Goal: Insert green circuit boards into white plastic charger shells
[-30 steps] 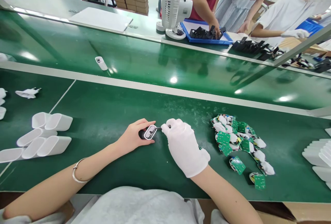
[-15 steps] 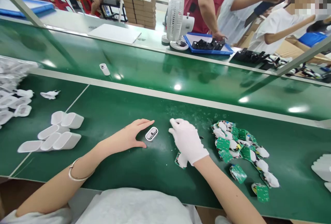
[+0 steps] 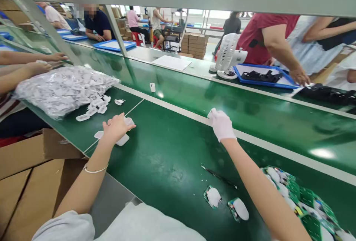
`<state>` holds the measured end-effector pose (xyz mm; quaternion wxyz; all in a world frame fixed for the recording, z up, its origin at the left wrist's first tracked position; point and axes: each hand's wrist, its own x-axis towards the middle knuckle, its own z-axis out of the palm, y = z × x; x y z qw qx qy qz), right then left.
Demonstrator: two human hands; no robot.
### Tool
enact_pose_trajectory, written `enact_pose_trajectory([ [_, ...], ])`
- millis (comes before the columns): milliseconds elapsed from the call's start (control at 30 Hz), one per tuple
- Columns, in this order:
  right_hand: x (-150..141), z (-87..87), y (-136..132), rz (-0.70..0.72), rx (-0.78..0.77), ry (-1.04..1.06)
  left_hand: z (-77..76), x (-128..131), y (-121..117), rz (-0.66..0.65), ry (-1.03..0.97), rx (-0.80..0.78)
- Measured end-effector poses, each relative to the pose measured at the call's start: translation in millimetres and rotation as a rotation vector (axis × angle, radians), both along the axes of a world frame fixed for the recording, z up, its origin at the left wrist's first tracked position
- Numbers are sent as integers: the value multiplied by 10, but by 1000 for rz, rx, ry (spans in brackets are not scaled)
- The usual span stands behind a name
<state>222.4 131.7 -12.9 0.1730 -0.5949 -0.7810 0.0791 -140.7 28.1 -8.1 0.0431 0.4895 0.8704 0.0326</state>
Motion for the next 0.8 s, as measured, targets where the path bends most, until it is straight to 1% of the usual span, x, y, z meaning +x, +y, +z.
enact_pose_trajectory([
  [33,76,6,117,-73,-13,-30,16,-19,19,-15,-2,-14],
  [100,218,-1,232,-151,-65,-80,42,-20,66,-79,-3,-4],
  [133,277,-4,227,-170,-83,-95,48,4,96,-84,-18,1],
  [200,363,15,94,-197,-92,-108,40,109,154,-158,-50,-2],
  [267,408,75,-203,-162,-118,-103,3,284,171,-246,-71,-3],
  [300,416,110,-407,-99,-165,-96,-25,385,155,-290,-70,15],
  [367,407,158,-888,146,-349,-68,-93,575,83,-370,-18,73],
  [400,395,160,-1139,214,-413,-95,-129,649,38,-397,26,101],
  [467,364,109,-1592,183,-437,-188,-201,731,-40,-454,120,140],
  [500,349,58,-1775,153,-445,-214,-233,738,-64,-487,156,145],
  [567,329,-72,-2040,56,-412,-204,-278,699,-79,-577,203,154],
  [633,320,-205,-2190,-6,-337,-112,-282,636,-56,-669,234,175],
  [700,315,-302,-2265,-37,-260,5,-237,612,-19,-738,239,208],
  [733,311,-330,-2284,-61,-233,59,-199,632,-3,-770,218,229],
  [800,296,-337,-2286,-157,-212,163,-116,756,9,-852,107,246],
])
